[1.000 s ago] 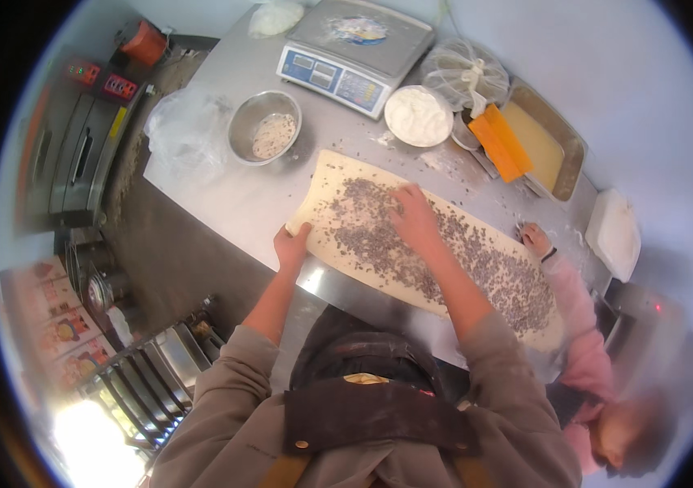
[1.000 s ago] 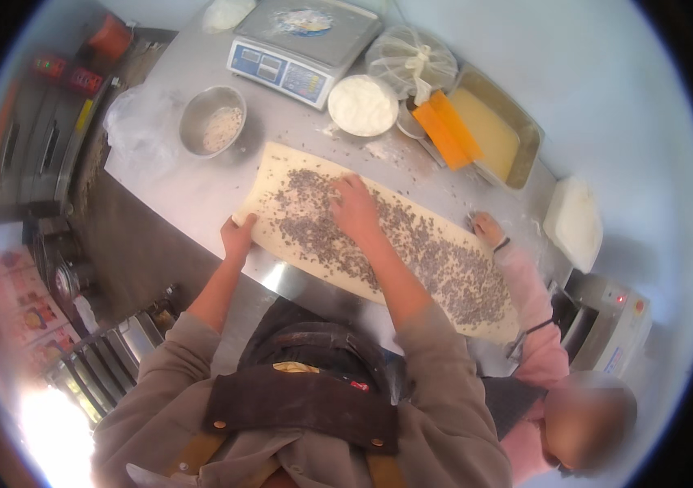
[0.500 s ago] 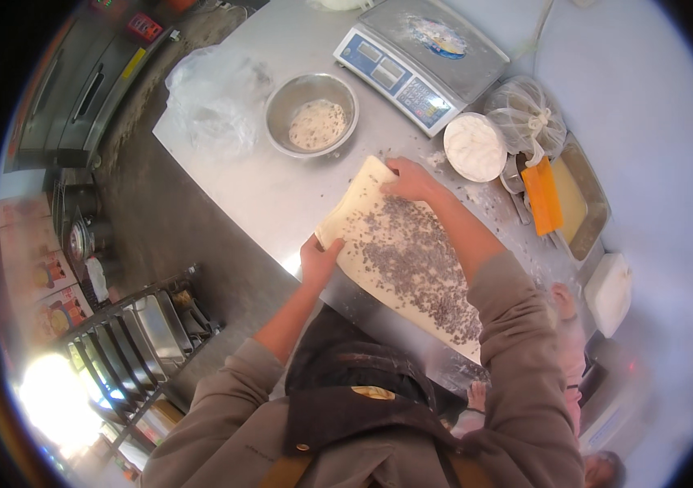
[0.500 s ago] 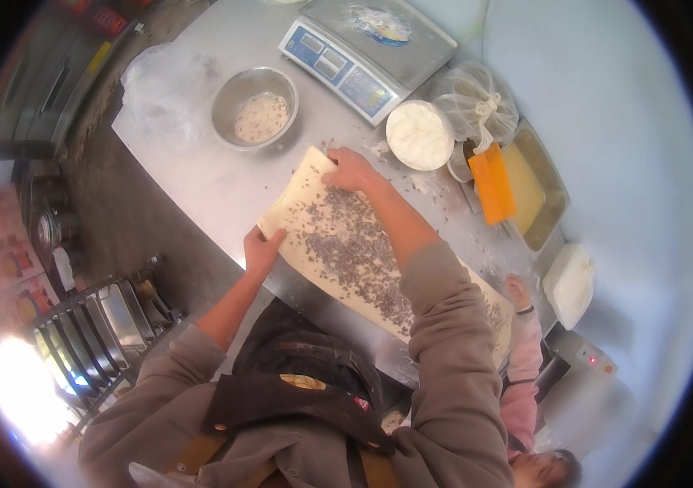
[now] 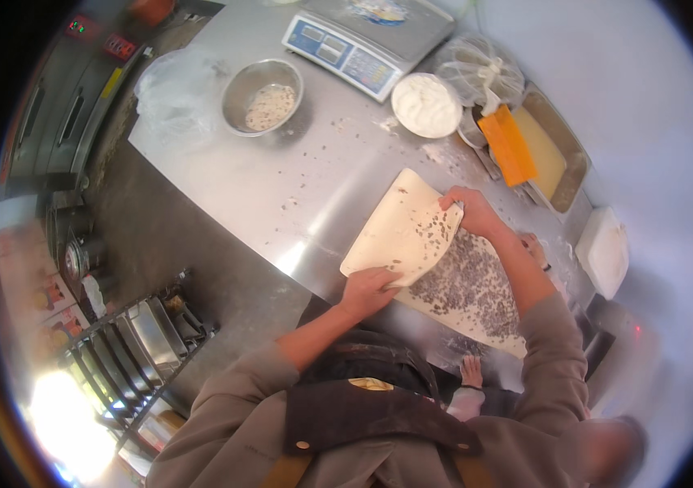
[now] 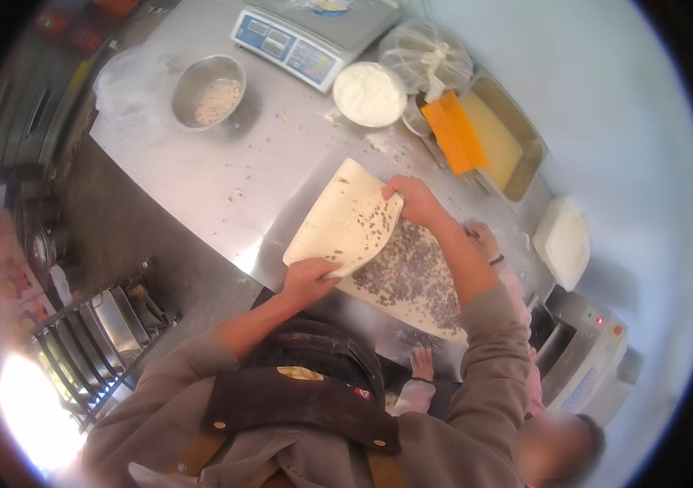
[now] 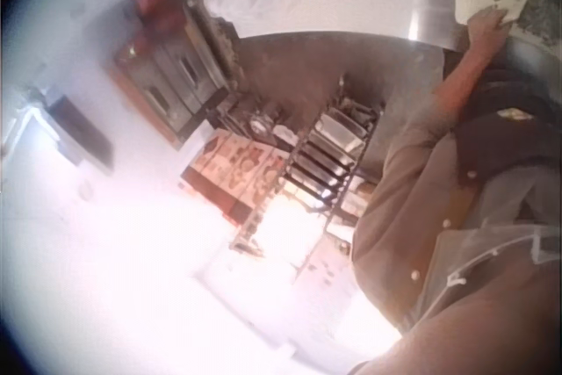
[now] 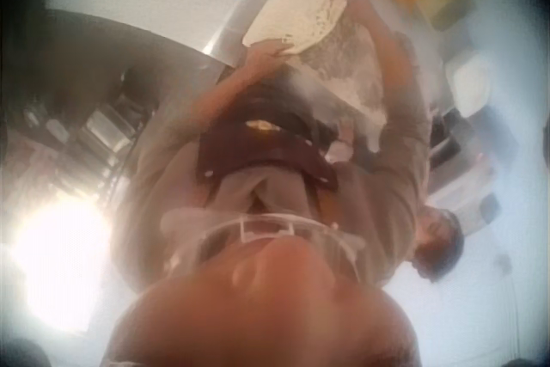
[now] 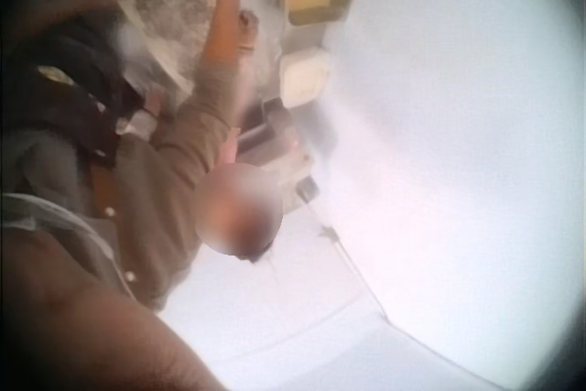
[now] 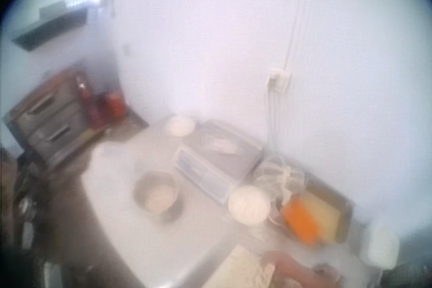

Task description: The person spreads a dark filling over a large sheet of dough, folds it into a rectangular block, and presses it flat. They then pass the block through a dough sheeter to thin it and use a round cutter to cut multiple circular pieces from the sheet.

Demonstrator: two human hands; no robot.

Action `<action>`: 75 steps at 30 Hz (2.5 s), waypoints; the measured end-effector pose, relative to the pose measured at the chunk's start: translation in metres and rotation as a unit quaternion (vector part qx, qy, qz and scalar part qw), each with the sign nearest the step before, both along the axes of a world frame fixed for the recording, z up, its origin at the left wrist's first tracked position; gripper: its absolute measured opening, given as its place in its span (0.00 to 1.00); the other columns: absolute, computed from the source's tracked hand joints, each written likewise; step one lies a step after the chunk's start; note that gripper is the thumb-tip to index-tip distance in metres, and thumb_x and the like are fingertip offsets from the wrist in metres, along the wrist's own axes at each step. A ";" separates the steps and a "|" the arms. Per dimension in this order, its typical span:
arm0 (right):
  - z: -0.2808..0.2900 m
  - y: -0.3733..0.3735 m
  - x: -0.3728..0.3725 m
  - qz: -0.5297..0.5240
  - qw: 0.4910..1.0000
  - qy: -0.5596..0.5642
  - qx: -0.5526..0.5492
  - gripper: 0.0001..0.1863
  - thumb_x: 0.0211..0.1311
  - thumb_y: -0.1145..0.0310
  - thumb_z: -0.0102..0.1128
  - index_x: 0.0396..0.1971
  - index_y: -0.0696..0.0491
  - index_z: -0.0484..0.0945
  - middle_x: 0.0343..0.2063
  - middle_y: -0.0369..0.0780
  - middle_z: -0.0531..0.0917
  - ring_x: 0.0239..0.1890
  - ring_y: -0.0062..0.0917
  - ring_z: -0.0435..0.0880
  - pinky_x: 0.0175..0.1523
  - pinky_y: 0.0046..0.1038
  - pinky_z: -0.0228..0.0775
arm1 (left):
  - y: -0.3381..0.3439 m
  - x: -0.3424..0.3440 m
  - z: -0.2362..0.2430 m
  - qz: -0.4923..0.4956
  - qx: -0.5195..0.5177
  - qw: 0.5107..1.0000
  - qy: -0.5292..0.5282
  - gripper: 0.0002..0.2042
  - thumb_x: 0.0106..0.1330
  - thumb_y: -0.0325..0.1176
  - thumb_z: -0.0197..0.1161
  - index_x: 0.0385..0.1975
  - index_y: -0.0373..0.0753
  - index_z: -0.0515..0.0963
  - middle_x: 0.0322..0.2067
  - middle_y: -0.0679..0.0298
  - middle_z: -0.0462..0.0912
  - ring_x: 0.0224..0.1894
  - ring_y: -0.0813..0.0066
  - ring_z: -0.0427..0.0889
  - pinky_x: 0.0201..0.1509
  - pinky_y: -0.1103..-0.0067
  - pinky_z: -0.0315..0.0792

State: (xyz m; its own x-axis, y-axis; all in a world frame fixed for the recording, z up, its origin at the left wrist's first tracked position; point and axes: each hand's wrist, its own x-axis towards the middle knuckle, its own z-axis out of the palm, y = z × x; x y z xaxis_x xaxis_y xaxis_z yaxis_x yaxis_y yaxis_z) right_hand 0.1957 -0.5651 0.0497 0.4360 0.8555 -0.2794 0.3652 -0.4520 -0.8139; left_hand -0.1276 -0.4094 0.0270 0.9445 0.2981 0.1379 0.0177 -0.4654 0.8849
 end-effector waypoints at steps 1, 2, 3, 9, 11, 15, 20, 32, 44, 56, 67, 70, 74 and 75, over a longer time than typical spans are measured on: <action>-0.006 -0.021 -0.001 0.010 0.999 -0.029 0.017 0.15 0.56 0.81 0.78 0.42 0.53 0.84 0.47 0.41 0.91 0.55 0.37 0.91 0.59 0.35 0.82 | -0.017 0.005 -0.005 -0.024 0.004 1.000 -0.002 0.15 0.55 0.30 0.80 0.43 0.43 0.90 0.33 0.62 0.89 0.32 0.60 0.89 0.36 0.69 0.81; -0.012 -0.037 -0.001 0.016 0.998 -0.054 0.002 0.16 0.55 0.82 0.78 0.41 0.53 0.84 0.47 0.42 0.90 0.55 0.38 0.91 0.59 0.35 0.82 | -0.031 0.010 -0.009 -0.048 0.009 0.999 -0.004 0.15 0.55 0.29 0.80 0.43 0.43 0.90 0.32 0.62 0.88 0.32 0.60 0.88 0.36 0.68 0.81; -0.017 -0.051 -0.002 0.005 0.995 -0.078 0.061 0.16 0.54 0.82 0.79 0.40 0.53 0.84 0.46 0.42 0.90 0.55 0.38 0.91 0.59 0.35 0.82 | -0.041 0.014 -0.014 -0.062 0.018 0.998 -0.007 0.15 0.55 0.30 0.80 0.43 0.43 0.90 0.31 0.63 0.87 0.32 0.60 0.88 0.36 0.68 0.81; -0.037 -0.098 -0.020 -0.094 0.983 -0.110 0.114 0.15 0.54 0.85 0.72 0.40 0.54 0.84 0.46 0.43 0.90 0.53 0.42 0.91 0.58 0.35 0.81 | -0.068 0.023 -0.019 -0.130 0.068 0.989 0.002 0.17 0.55 0.34 0.81 0.46 0.44 0.88 0.33 0.63 0.84 0.34 0.60 0.87 0.37 0.66 0.81; -0.038 -0.105 -0.027 -0.121 0.979 -0.141 0.086 0.13 0.59 0.84 0.65 0.42 0.54 0.85 0.46 0.43 0.90 0.51 0.44 0.89 0.57 0.36 0.81 | -0.061 0.021 -0.013 -0.179 0.080 0.979 0.045 0.20 0.55 0.37 0.81 0.47 0.44 0.87 0.38 0.62 0.86 0.39 0.59 0.88 0.44 0.64 0.82; -0.031 -0.107 -0.048 -0.257 0.951 -0.154 0.072 0.16 0.61 0.88 0.57 0.44 0.57 0.86 0.50 0.46 0.90 0.55 0.43 0.89 0.59 0.33 0.79 | -0.037 0.035 -0.005 -0.148 0.177 0.973 0.028 0.38 0.56 0.48 0.81 0.67 0.40 0.78 0.66 0.50 0.76 0.70 0.48 0.74 0.75 0.52 0.66; -0.031 -0.071 -0.096 -0.293 0.930 -0.204 0.092 0.16 0.71 0.74 0.61 0.57 0.54 0.85 0.64 0.49 0.83 0.68 0.47 0.80 0.72 0.43 0.73 | -0.011 0.072 -0.011 -0.095 0.276 0.943 0.157 0.55 0.59 0.58 0.77 0.84 0.41 0.59 0.86 0.43 0.45 0.88 0.44 0.42 0.89 0.46 0.39; -0.048 -0.041 -0.139 -0.246 0.913 -0.305 -0.115 0.44 0.75 0.47 0.64 0.82 0.55 0.62 0.81 0.51 0.64 0.85 0.46 0.57 0.87 0.57 0.44 | 0.006 0.072 -0.011 -0.179 0.307 0.916 0.188 0.56 0.60 0.60 0.76 0.86 0.42 0.55 0.86 0.42 0.45 0.88 0.42 0.42 0.88 0.45 0.42; -0.056 -0.001 -0.137 -0.295 0.895 -0.321 -0.095 0.43 0.76 0.45 0.61 0.81 0.56 0.65 0.81 0.47 0.66 0.86 0.42 0.56 0.87 0.55 0.43 | -0.003 0.159 -0.016 -0.099 0.285 0.945 0.123 0.50 0.71 0.60 0.63 0.85 0.32 0.54 0.86 0.43 0.47 0.89 0.47 0.42 0.88 0.46 0.37; -0.053 0.008 -0.135 -0.326 0.896 -0.285 -0.094 0.39 0.75 0.52 0.61 0.80 0.55 0.66 0.79 0.47 0.68 0.85 0.41 0.59 0.87 0.56 0.43 | 0.017 0.174 -0.029 -0.141 0.278 0.929 0.200 0.50 0.68 0.56 0.65 0.86 0.36 0.53 0.87 0.48 0.46 0.89 0.50 0.41 0.88 0.47 0.40; -0.034 -0.002 -0.242 -0.378 0.876 -0.264 -0.142 0.44 0.72 0.50 0.66 0.80 0.56 0.65 0.79 0.49 0.65 0.85 0.43 0.57 0.85 0.58 0.46 | 0.028 0.171 -0.037 -0.163 0.267 0.937 0.152 0.51 0.70 0.51 0.70 0.86 0.37 0.50 0.87 0.48 0.43 0.89 0.48 0.40 0.88 0.48 0.42; -0.038 0.003 -0.244 -0.394 0.870 -0.264 -0.135 0.45 0.71 0.49 0.67 0.80 0.56 0.64 0.79 0.49 0.66 0.85 0.44 0.56 0.85 0.59 0.46 | 0.031 0.171 -0.036 -0.176 0.270 0.934 0.157 0.50 0.70 0.50 0.71 0.86 0.37 0.51 0.87 0.47 0.43 0.89 0.47 0.40 0.89 0.49 0.42; -0.043 0.006 -0.245 -0.386 0.882 -0.214 -0.166 0.47 0.72 0.45 0.66 0.81 0.55 0.63 0.81 0.48 0.63 0.86 0.43 0.55 0.87 0.58 0.43 | 0.036 0.169 -0.040 -0.179 0.267 0.938 0.128 0.50 0.68 0.47 0.72 0.86 0.37 0.52 0.87 0.46 0.45 0.89 0.46 0.42 0.88 0.49 0.44; -0.043 0.005 -0.246 -0.396 0.875 -0.240 -0.141 0.47 0.72 0.44 0.66 0.82 0.55 0.63 0.81 0.48 0.63 0.86 0.43 0.55 0.87 0.58 0.42 | 0.037 0.167 -0.042 -0.180 0.271 0.936 0.136 0.50 0.68 0.47 0.72 0.86 0.37 0.53 0.87 0.46 0.45 0.89 0.46 0.43 0.88 0.49 0.44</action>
